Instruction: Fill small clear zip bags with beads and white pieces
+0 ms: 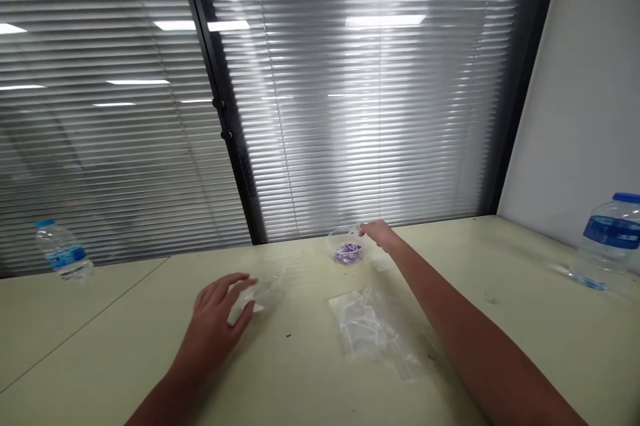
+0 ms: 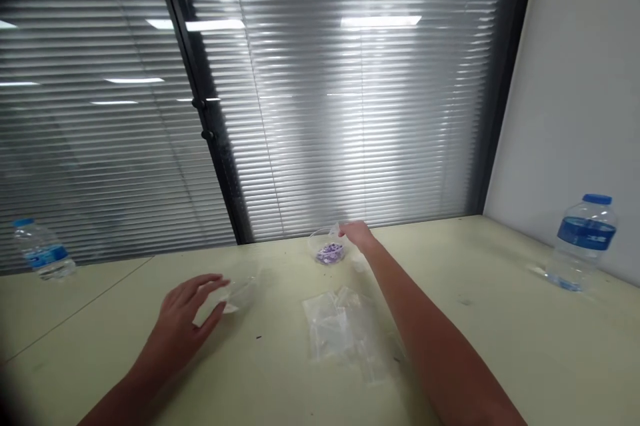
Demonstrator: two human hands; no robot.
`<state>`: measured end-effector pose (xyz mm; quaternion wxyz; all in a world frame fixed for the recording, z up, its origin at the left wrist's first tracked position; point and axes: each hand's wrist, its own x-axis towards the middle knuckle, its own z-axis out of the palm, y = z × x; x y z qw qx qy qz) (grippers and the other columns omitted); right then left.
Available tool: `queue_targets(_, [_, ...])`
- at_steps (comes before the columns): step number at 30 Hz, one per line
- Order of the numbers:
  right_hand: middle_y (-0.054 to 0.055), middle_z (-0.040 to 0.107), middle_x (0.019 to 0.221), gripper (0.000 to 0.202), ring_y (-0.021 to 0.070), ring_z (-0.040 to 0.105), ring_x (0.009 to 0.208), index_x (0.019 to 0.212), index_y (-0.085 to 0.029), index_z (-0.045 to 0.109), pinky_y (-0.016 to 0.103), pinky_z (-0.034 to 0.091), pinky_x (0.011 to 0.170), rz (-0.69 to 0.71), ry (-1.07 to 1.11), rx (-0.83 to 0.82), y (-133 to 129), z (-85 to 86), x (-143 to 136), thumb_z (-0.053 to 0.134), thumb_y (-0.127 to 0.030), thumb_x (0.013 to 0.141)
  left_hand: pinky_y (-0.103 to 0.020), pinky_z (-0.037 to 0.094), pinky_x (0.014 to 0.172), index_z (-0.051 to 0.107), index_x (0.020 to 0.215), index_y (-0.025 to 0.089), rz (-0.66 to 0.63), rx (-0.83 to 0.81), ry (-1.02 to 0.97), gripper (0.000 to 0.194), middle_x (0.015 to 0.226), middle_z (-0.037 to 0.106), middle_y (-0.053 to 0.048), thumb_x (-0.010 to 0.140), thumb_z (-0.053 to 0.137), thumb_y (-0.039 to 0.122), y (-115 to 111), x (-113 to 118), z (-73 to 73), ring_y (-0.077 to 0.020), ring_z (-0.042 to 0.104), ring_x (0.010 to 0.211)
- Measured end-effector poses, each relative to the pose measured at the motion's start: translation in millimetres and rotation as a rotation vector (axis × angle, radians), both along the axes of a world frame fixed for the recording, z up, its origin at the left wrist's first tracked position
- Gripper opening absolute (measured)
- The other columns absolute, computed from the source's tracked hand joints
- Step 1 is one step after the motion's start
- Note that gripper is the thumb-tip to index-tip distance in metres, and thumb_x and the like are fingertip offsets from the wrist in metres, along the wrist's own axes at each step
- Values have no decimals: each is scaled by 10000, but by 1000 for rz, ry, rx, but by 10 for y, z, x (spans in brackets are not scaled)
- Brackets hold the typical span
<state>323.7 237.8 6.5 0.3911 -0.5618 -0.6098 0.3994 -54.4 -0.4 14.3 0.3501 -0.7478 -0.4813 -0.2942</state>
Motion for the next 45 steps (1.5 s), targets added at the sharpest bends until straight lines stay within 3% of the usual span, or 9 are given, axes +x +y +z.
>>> queue_targets(4, [58,666,1035,321,188,642,927,1011,-126,674,334,556,828,5,-23,91,62,-52,-34,598,-437,1018,-577,400,1118,477,1404,307,-82,97,-128,448,1442,503,-122,965,566,291,-200,458,-122,-345,462,1356])
queue_targets(6, [60,673,1041,337,195,645,945,992,-127,678,346,548,853,48,-26,117,37,-81,-73,597,-453,1014,-530,430,1123,436,1452,313,-207,-132,-37,513,1489,466,-121,960,578,308,-208,768,-237,-328,432,1391])
queue_targets(8, [62,680,1051,348,202,649,968,987,-119,682,359,537,878,114,-25,137,-19,-106,-113,607,-458,1006,-525,402,1163,371,1511,311,-271,-330,-5,551,1542,426,-114,989,548,326,-97,1027,-335,-314,395,1436])
queue_targets(11, [66,692,1048,347,199,650,993,954,-115,685,372,520,914,222,-40,154,-132,-114,-162,608,-450,1004,-511,357,1211,296,1553,290,-248,-334,-217,529,1582,377,-110,1049,453,322,241,1233,-418,-277,350,1479])
queue_targets(15, [38,693,885,332,170,649,866,829,-128,675,339,508,863,393,-126,128,-306,-23,-204,644,-427,970,-537,309,1235,293,1563,264,-187,-350,-381,602,1586,381,-116,1024,526,397,647,1237,-459,-291,351,1482])
queue_targets(19, [28,682,749,257,168,599,748,699,-143,701,314,471,788,514,-236,108,-510,135,-209,683,-338,866,-502,346,1207,397,1494,266,-327,-457,-409,504,1525,449,-108,1019,514,388,647,1164,-429,-280,416,1431])
queue_targets(24, [37,750,853,242,218,629,926,679,-177,758,287,453,849,628,-232,131,-737,286,-162,601,-302,814,-463,362,1145,578,1260,257,-461,-429,-281,290,1330,582,-82,990,558,362,455,1175,-332,-276,474,1332])
queue_targets(35, [2,649,1378,319,261,513,1365,632,-200,710,343,365,1144,792,-157,130,-1109,487,-171,556,-353,865,-443,356,1076,722,1085,332,-389,-140,-277,146,1131,690,-2,998,619,277,456,1280,-177,-237,562,1225])
queue_targets(45, [24,622,1412,345,322,458,1413,597,-178,603,482,237,1226,842,-67,87,-1053,460,-161,593,-408,854,-389,466,1016,783,1004,345,-427,-291,-517,109,1153,649,-36,961,685,363,480,1266,-228,-223,593,1150])
